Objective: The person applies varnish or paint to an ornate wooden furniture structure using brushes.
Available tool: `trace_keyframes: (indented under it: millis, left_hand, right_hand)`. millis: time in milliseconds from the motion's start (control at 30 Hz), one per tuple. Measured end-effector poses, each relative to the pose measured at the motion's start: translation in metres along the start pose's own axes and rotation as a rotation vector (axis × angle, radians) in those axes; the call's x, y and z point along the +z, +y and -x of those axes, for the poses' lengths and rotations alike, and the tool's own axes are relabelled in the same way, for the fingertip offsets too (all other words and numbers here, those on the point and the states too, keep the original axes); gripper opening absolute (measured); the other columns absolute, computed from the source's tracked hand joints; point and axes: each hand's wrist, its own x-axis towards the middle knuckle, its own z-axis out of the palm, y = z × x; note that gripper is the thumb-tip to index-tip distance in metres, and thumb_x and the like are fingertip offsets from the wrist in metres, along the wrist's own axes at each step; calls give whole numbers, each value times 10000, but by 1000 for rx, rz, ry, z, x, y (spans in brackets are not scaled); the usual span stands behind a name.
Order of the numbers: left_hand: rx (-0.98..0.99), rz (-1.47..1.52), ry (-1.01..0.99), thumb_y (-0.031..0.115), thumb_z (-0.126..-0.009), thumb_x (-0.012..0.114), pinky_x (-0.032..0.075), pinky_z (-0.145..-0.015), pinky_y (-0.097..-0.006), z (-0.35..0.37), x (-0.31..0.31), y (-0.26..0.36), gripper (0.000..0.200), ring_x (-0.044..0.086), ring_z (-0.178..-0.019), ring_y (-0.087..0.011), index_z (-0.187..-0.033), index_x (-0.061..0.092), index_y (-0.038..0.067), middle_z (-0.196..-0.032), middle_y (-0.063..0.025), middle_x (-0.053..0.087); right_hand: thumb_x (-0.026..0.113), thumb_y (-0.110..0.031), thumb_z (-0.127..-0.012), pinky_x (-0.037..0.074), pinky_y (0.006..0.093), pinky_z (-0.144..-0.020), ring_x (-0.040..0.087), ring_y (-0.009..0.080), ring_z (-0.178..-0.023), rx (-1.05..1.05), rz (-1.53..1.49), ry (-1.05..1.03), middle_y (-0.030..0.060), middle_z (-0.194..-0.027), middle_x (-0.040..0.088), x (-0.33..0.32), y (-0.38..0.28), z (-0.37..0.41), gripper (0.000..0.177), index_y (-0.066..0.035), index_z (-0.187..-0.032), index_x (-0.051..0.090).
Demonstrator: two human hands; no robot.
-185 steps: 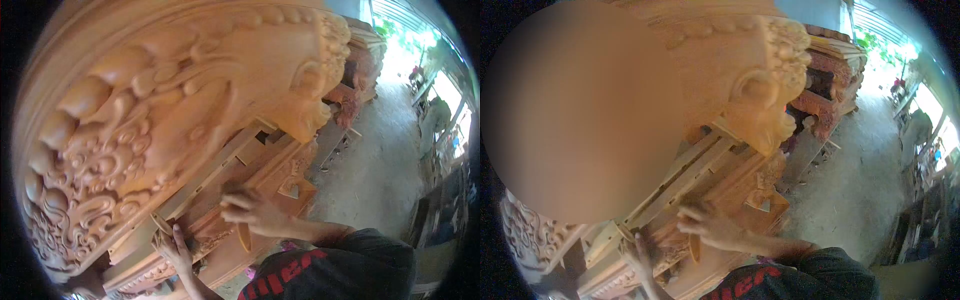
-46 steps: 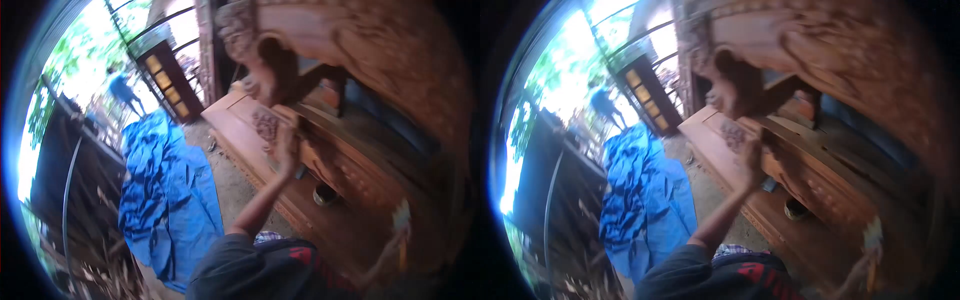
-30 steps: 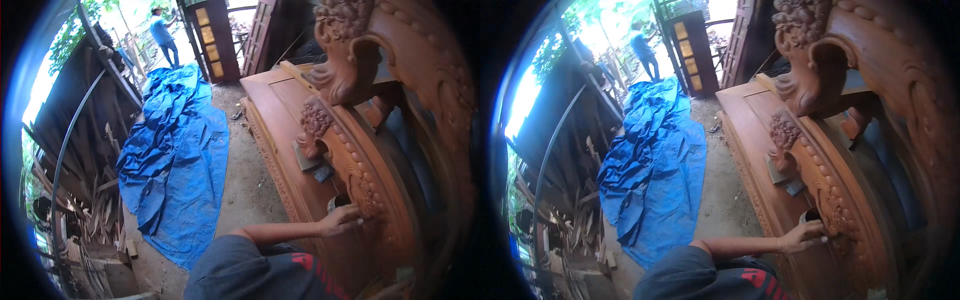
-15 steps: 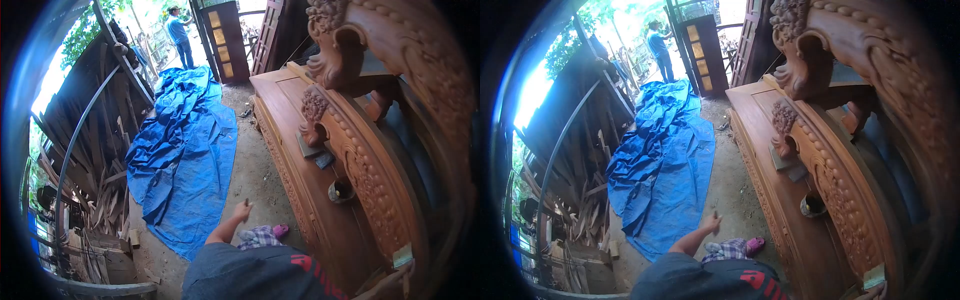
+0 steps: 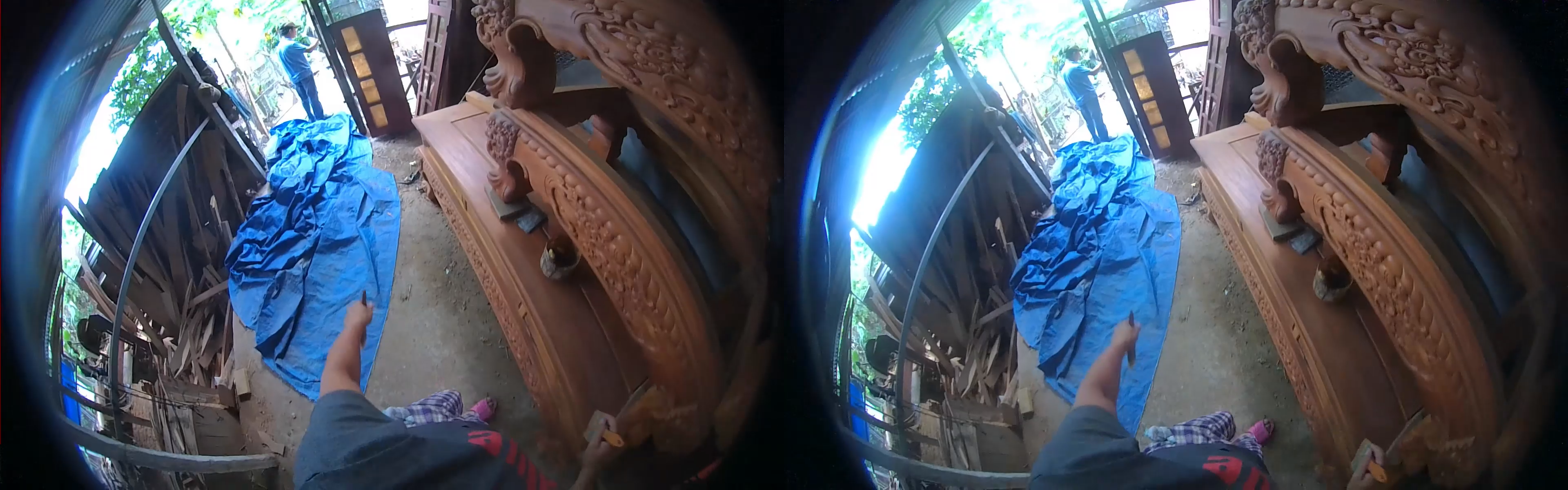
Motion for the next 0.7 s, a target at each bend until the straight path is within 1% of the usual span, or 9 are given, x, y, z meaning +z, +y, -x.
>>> trace_keyframes:
  millis: [67,100,233,300,333,467,533,600,700]
  left_hand:
    - [-82,21,1,385,-852,587,477,-870,-468,-1,-40,11,421,589,-1042,-387,-1051,645,19,-1112,-221,622]
    - [-88,2,25,385,-857,579,477,-875,-462,-3,-53,10,420,588,-1053,-379,-1058,644,22,-1124,-215,620]
    - [-146,35,-13,393,-862,571,474,-895,-445,24,-69,-14,424,586,-1081,-360,-1091,641,42,-1144,-201,619]
    - [-125,21,-80,396,-855,578,474,-900,-441,43,-39,-52,431,585,-1086,-358,-1104,639,49,-1147,-201,619]
    - [-91,9,-128,399,-849,584,474,-904,-436,53,-23,-74,438,584,-1091,-356,-1118,636,56,-1150,-201,618]
    - [-126,-34,-378,405,-822,604,470,-919,-438,116,32,-159,474,585,-1088,-360,-1142,628,56,-1157,-206,614]
    - [-83,-158,-449,378,-818,604,464,-935,-432,146,57,-201,464,572,-1106,-361,-1152,624,56,-1177,-207,602]
    - [-9,-261,-465,360,-818,606,461,-945,-419,157,90,-243,467,559,-1127,-356,-1167,612,51,-1199,-212,588]
    - [28,-274,-519,377,-830,591,456,-955,-412,177,109,-261,474,550,-1142,-353,-1181,605,60,-1215,-205,579]
  right_hand:
    - [491,-117,-943,445,341,-719,561,236,-815,-78,-10,-221,114,-876,562,-4,-1,31,153,9,-951,578]
    - [519,-140,-919,436,359,-733,547,269,-808,-98,119,-230,126,-855,530,-7,-7,49,148,-2,-939,568]
    - [557,-157,-881,443,378,-725,562,286,-797,-69,182,-316,138,-855,567,-10,-6,125,153,-20,-932,602]
    - [580,-164,-854,455,387,-694,577,290,-763,-7,393,-470,138,-857,611,-15,-29,162,144,-43,-905,640]
    - [580,-164,-854,455,387,-694,577,290,-763,-3,406,-488,138,-857,611,-15,-16,184,144,-43,-905,640]
    - [589,-158,-847,462,380,-648,591,289,-730,-69,250,-592,129,-817,639,-3,37,247,142,-45,-887,665]
    - [592,-158,-847,461,375,-640,591,285,-725,-43,239,-592,133,-802,637,-16,24,267,149,-35,-892,662]
    - [607,-183,-871,493,381,-694,623,290,-797,117,202,-548,159,-837,648,-32,-2,283,194,-7,-923,668]
    - [604,-180,-871,488,391,-682,619,294,-778,113,192,-430,154,-805,644,-49,10,326,192,-7,-925,668]
